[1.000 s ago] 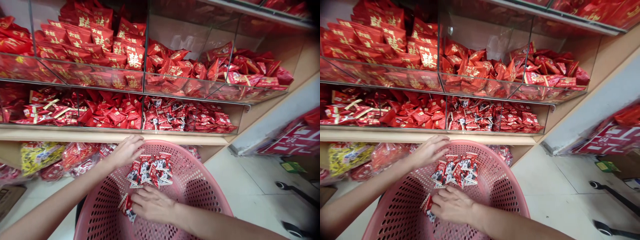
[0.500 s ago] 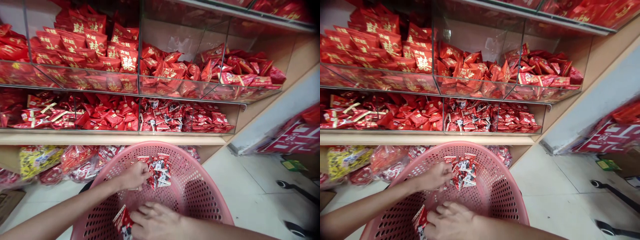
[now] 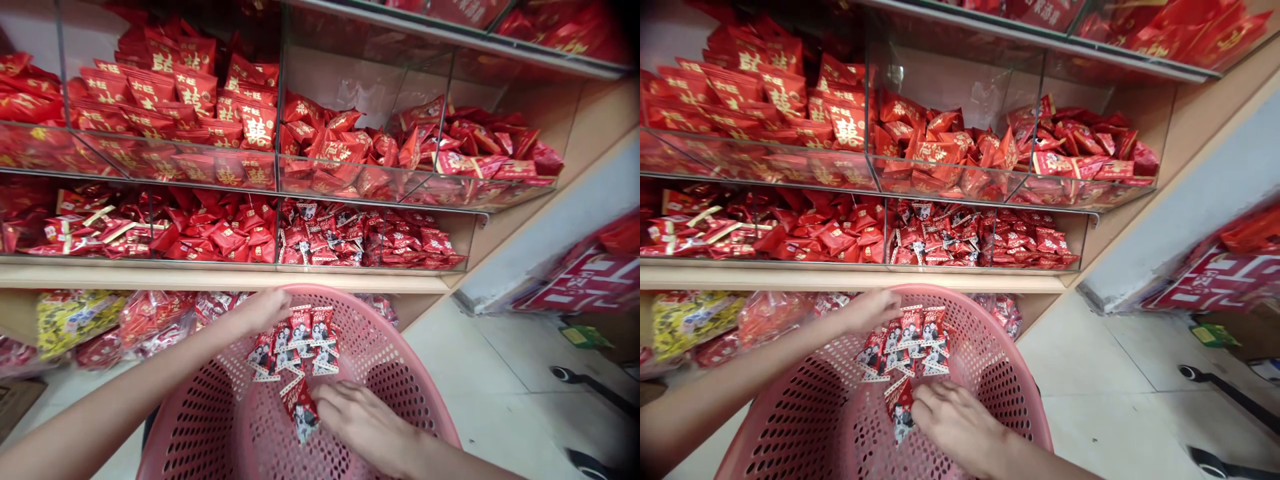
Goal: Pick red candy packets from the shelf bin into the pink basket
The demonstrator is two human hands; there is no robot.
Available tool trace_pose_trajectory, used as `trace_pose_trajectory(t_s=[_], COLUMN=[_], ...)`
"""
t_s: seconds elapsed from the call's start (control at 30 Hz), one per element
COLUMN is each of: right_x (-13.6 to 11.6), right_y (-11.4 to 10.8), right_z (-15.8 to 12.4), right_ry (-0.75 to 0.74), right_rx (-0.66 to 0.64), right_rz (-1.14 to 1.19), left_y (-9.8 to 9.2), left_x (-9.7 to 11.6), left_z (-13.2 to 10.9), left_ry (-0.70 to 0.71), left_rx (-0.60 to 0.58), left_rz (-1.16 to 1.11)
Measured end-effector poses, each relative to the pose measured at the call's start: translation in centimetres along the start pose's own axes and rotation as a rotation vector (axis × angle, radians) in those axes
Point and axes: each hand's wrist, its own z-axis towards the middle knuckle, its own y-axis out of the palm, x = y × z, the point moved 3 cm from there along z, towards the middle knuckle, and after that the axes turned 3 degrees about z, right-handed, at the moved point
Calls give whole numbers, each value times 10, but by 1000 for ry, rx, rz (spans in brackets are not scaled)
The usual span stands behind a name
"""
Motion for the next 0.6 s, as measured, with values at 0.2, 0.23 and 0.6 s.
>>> trace_pose_trajectory(t_s=[0.2,0.23,0.6], right_x=[5,6,31], right_y=[5,4,-8], right_z=[-4,-6,-49], right_ry=[83,97,378], right_rx=[7,8,-35], right_rz=[64,81,178], left_y=[16,21,33], left_x=[26,31,26], left_z=[-20,-25,-34], left_ry=[36,109,254], left_rx=[226,253,354], left_rz=[250,297,492])
